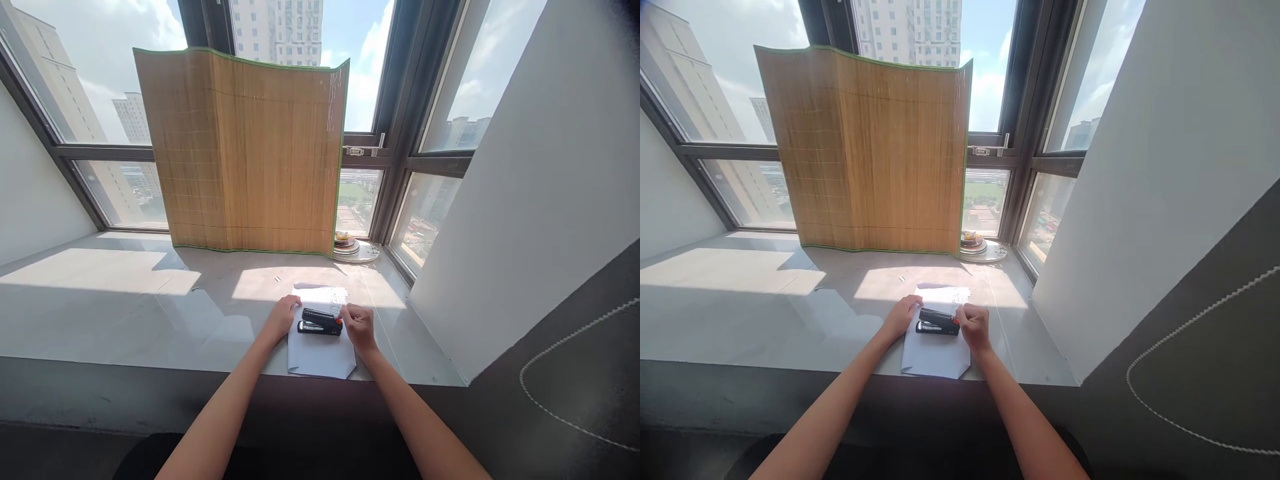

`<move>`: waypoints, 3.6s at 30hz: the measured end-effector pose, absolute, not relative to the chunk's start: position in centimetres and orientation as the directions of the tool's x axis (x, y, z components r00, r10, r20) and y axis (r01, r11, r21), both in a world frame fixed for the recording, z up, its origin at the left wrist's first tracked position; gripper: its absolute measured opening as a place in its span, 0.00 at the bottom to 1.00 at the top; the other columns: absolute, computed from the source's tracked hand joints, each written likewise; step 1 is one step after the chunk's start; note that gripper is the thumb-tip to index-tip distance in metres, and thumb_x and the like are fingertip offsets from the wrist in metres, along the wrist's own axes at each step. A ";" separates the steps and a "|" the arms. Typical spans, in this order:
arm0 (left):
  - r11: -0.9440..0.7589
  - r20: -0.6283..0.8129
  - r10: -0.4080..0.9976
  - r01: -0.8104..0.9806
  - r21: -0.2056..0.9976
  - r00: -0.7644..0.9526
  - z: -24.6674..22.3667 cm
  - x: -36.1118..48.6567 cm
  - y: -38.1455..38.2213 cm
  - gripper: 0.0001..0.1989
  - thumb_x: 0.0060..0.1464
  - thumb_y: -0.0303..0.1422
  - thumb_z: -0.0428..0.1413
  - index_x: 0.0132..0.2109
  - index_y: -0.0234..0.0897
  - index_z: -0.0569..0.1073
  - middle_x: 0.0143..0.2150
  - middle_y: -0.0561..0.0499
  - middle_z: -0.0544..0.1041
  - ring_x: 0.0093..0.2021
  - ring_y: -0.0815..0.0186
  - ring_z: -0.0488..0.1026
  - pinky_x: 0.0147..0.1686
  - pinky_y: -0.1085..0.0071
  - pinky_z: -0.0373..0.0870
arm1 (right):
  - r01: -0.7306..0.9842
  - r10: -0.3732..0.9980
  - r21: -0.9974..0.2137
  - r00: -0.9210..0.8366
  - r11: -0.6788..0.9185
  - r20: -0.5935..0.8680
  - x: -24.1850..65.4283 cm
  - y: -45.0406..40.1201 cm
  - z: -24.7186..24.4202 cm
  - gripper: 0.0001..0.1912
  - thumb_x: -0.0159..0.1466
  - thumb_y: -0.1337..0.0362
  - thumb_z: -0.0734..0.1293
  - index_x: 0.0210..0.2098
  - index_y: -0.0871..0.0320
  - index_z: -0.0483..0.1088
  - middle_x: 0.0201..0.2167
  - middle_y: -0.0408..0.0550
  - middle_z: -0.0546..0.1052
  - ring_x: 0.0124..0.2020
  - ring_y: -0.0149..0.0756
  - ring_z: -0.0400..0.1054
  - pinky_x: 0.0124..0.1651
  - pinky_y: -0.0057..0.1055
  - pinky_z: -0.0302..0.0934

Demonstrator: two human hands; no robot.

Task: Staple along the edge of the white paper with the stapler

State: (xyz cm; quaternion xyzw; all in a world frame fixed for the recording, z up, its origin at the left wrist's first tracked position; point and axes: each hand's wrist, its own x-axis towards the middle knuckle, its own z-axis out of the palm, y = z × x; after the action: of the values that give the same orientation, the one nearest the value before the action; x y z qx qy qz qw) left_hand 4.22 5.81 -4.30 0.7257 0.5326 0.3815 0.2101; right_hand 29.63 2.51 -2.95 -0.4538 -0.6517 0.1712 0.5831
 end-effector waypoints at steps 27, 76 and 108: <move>-0.174 0.193 0.976 0.172 0.970 -0.104 -4.4 3.6 6.8 0.37 0.68 0.63 0.38 0.46 0.39 0.79 0.54 0.38 0.82 0.59 0.49 0.78 0.61 0.53 0.71 | 0.855 0.560 -0.035 -0.307 0.518 0.770 28.2 1.8 -3.6 0.24 0.75 0.67 0.60 0.21 0.54 0.67 0.21 0.49 0.68 0.26 0.38 0.59 0.31 0.37 0.45; 0.282 0.030 0.940 -0.825 0.489 0.339 0.1 1.2 3.9 0.20 0.75 0.41 0.46 0.35 0.36 0.68 0.23 0.58 0.56 0.18 0.73 0.52 0.17 0.76 0.52 | 0.481 0.983 -0.859 -0.129 0.174 0.127 27.1 0.1 -2.2 0.14 0.54 0.59 0.73 0.38 0.57 0.82 0.30 0.43 0.80 0.33 0.41 0.73 0.36 0.31 0.61; 0.153 0.052 0.979 -0.874 0.462 0.198 0.9 1.4 3.6 0.27 0.72 0.54 0.46 0.49 0.35 0.77 0.45 0.40 0.78 0.44 0.58 0.79 0.49 0.58 0.78 | 0.445 0.711 -0.583 -0.206 0.680 0.672 23.5 6.4 4.5 0.11 0.65 0.71 0.68 0.45 0.58 0.80 0.43 0.49 0.80 0.39 0.36 0.75 0.43 0.31 0.70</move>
State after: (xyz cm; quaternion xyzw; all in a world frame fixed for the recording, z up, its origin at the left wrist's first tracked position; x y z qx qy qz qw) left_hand 1.42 3.63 0.90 0.2004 0.1312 0.6193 0.7477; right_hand 23.55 6.40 4.53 -0.3775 -0.7653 0.1320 0.5044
